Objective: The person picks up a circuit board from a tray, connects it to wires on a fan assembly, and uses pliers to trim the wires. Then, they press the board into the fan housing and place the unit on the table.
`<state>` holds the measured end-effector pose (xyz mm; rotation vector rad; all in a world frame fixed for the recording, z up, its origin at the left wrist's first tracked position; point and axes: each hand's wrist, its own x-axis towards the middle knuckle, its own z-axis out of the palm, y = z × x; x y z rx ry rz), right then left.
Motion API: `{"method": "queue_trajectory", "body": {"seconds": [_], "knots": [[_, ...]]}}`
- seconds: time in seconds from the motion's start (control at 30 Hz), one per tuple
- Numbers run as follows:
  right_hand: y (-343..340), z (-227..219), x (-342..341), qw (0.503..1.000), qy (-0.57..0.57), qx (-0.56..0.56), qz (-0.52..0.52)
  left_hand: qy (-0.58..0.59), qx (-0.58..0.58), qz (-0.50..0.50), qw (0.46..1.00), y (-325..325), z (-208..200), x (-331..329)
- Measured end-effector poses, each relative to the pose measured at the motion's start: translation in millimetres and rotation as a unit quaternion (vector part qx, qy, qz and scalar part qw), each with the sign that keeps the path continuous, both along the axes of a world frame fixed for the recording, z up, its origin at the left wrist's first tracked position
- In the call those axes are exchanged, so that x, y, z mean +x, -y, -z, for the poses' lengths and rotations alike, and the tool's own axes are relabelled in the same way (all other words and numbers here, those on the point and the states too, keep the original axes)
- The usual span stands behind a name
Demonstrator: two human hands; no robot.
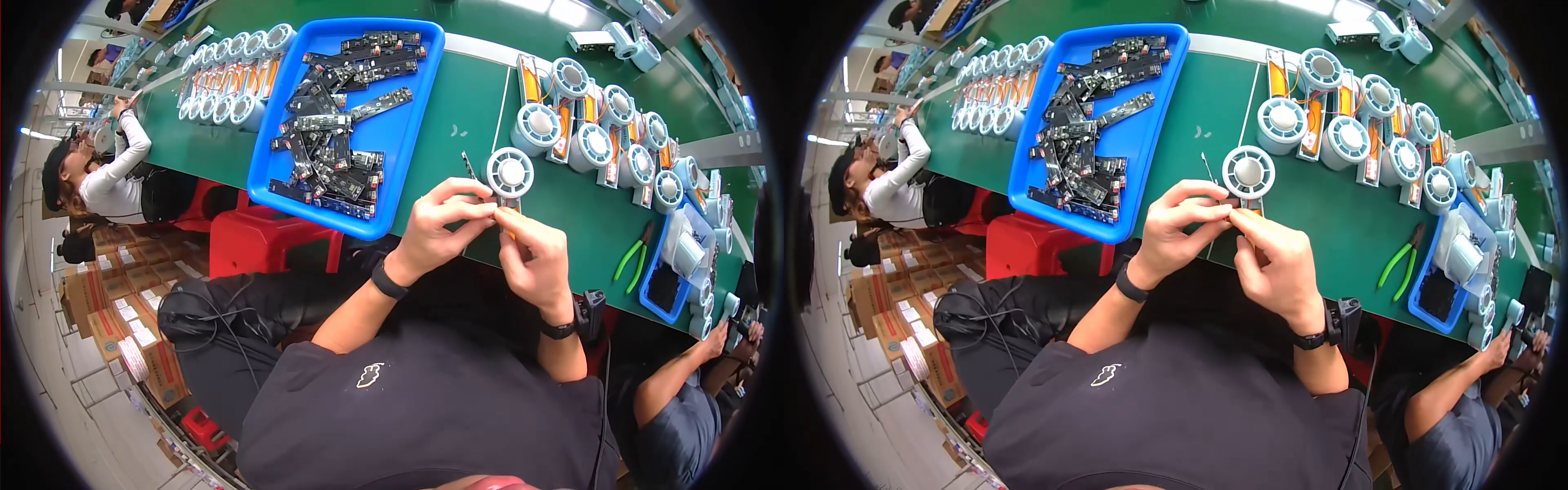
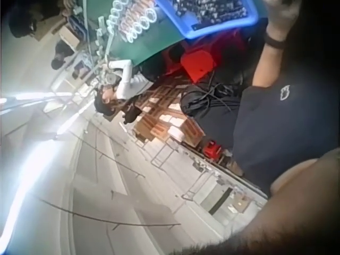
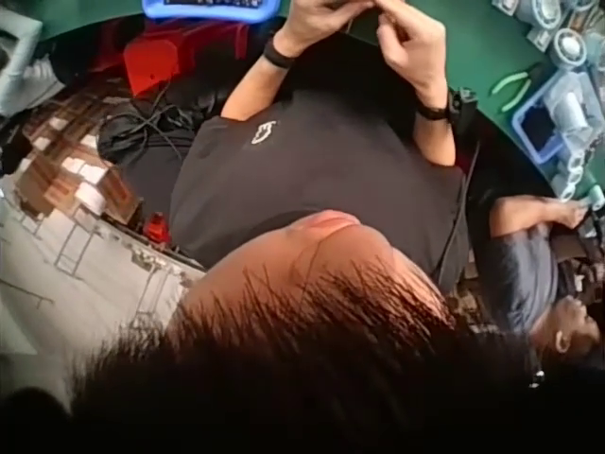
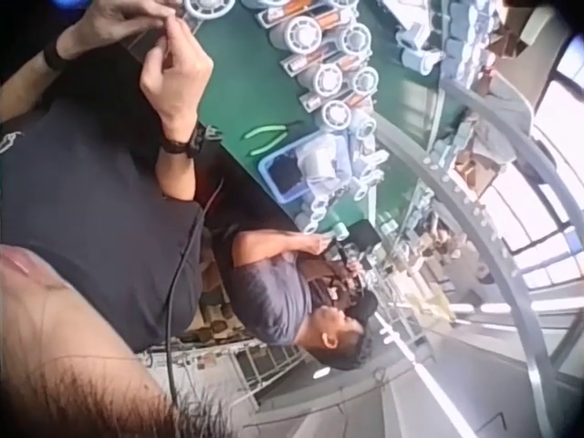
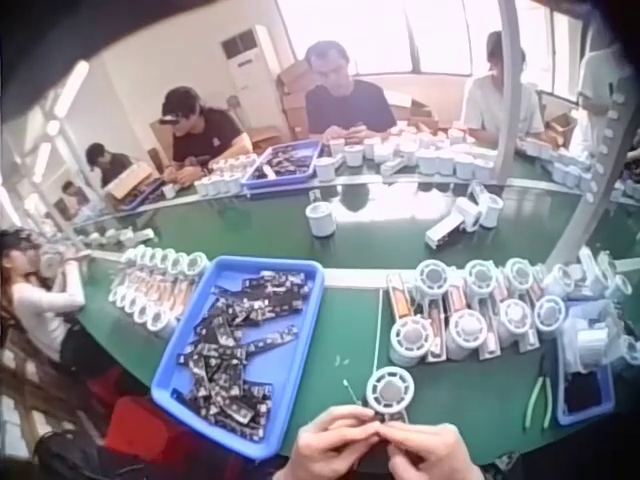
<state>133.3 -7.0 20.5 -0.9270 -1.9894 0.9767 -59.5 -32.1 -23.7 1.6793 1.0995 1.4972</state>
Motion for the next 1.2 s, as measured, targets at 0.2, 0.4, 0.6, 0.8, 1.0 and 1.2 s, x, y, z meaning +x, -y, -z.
{"method": "queue_trajectory", "body": {"seconds": [0.2, 0.4, 0.6, 0.8, 1.0, 1.2], "knots": [[6, -5, 23, 0.979, -0.111, -0.169, 0.033, -0.141, -0.015, -0.055, 0.988, 20, -32, 6], [-11, -36, 44, 0.977, 0.064, -0.154, -0.137, -0.177, -0.143, -0.049, 0.972, 16, -68, 33], [-24, -49, 62, 0.955, 0.082, -0.254, -0.132, -0.201, -0.220, 0.048, 0.953, 10, -110, 44], [-33, -49, 84, 0.969, 0.087, -0.074, -0.217, -0.480, 0.139, 0.043, 0.865, -38, -100, 57], [-26, -37, 87, 0.967, 0.233, 0.100, -0.028, -0.381, 0.063, 0.073, 0.919, -41, -59, 67], [-25, -34, 77, 0.960, 0.268, -0.049, 0.060, -0.340, 0.027, 0.037, 0.939, -28, -68, 68]]}}
